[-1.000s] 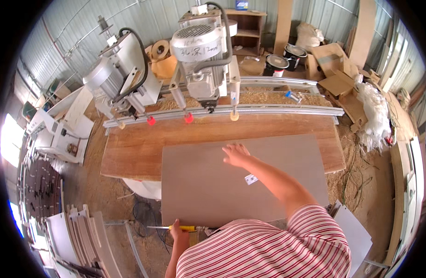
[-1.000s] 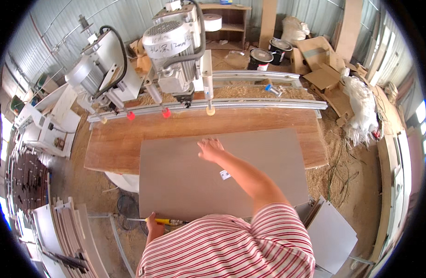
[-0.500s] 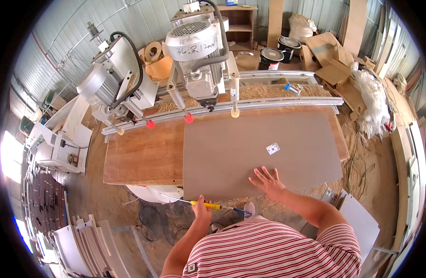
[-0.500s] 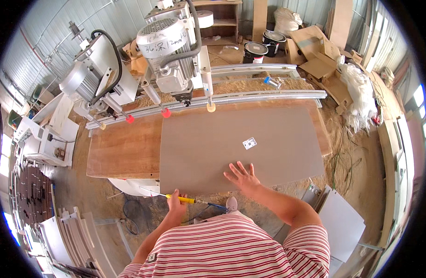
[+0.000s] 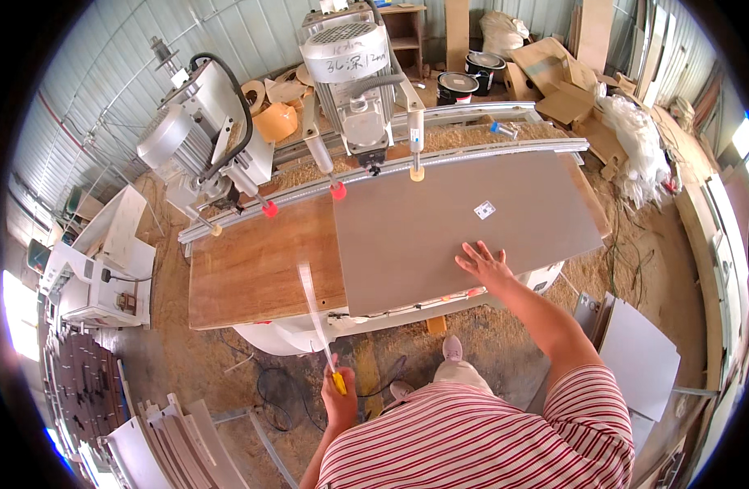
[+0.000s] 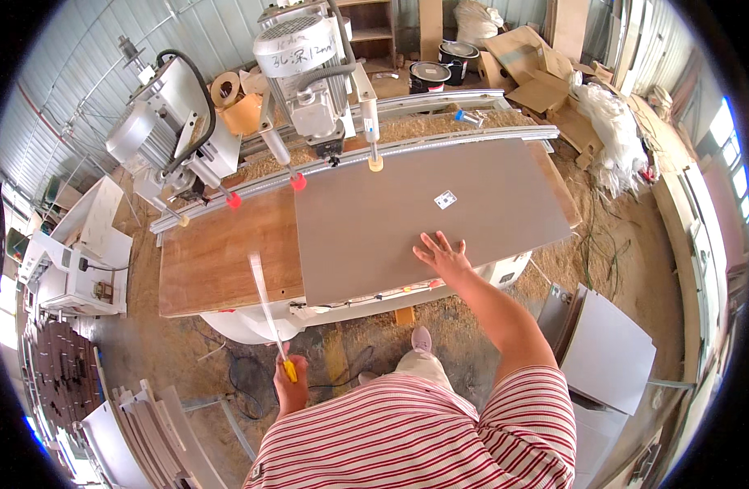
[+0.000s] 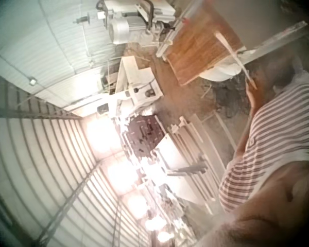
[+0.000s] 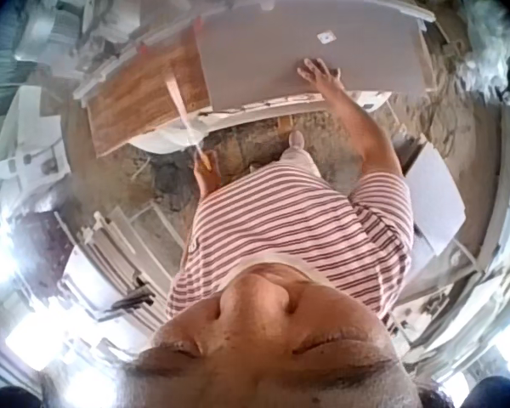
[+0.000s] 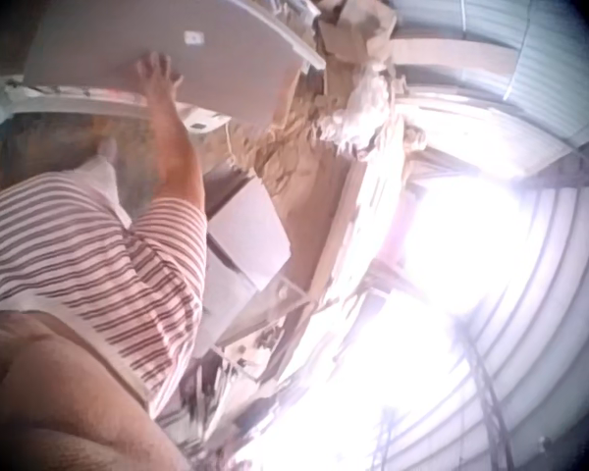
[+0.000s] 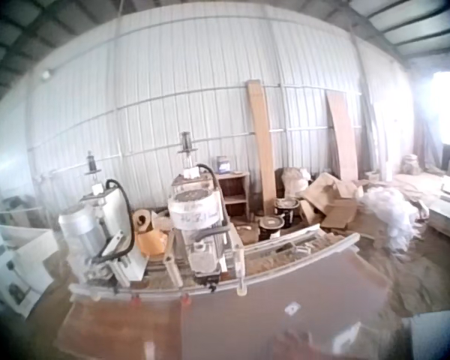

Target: The person repeatedly picks up rectangular boards from a stack, places them on a CNC machine table, and then moves them to a different stack on the floor. The person handles the boards one at a time throughout the clip.

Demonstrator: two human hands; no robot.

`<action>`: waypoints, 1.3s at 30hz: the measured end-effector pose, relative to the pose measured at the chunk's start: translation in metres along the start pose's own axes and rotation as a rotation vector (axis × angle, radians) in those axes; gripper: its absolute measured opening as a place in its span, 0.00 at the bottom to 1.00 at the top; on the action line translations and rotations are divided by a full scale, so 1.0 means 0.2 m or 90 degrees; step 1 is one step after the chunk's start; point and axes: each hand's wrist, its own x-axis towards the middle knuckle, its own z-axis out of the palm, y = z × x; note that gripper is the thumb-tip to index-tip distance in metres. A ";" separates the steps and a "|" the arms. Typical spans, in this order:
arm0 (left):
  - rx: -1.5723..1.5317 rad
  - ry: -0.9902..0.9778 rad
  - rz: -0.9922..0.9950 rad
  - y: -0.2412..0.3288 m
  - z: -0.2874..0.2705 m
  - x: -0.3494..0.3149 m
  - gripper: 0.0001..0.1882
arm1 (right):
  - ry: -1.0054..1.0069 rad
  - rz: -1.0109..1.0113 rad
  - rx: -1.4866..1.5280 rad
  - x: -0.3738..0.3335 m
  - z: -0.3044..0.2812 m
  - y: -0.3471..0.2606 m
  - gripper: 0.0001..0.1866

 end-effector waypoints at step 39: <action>-0.006 -0.273 -0.367 0.33 -0.12 -0.17 0.19 | 0.410 0.162 0.466 -0.32 0.29 -0.08 0.17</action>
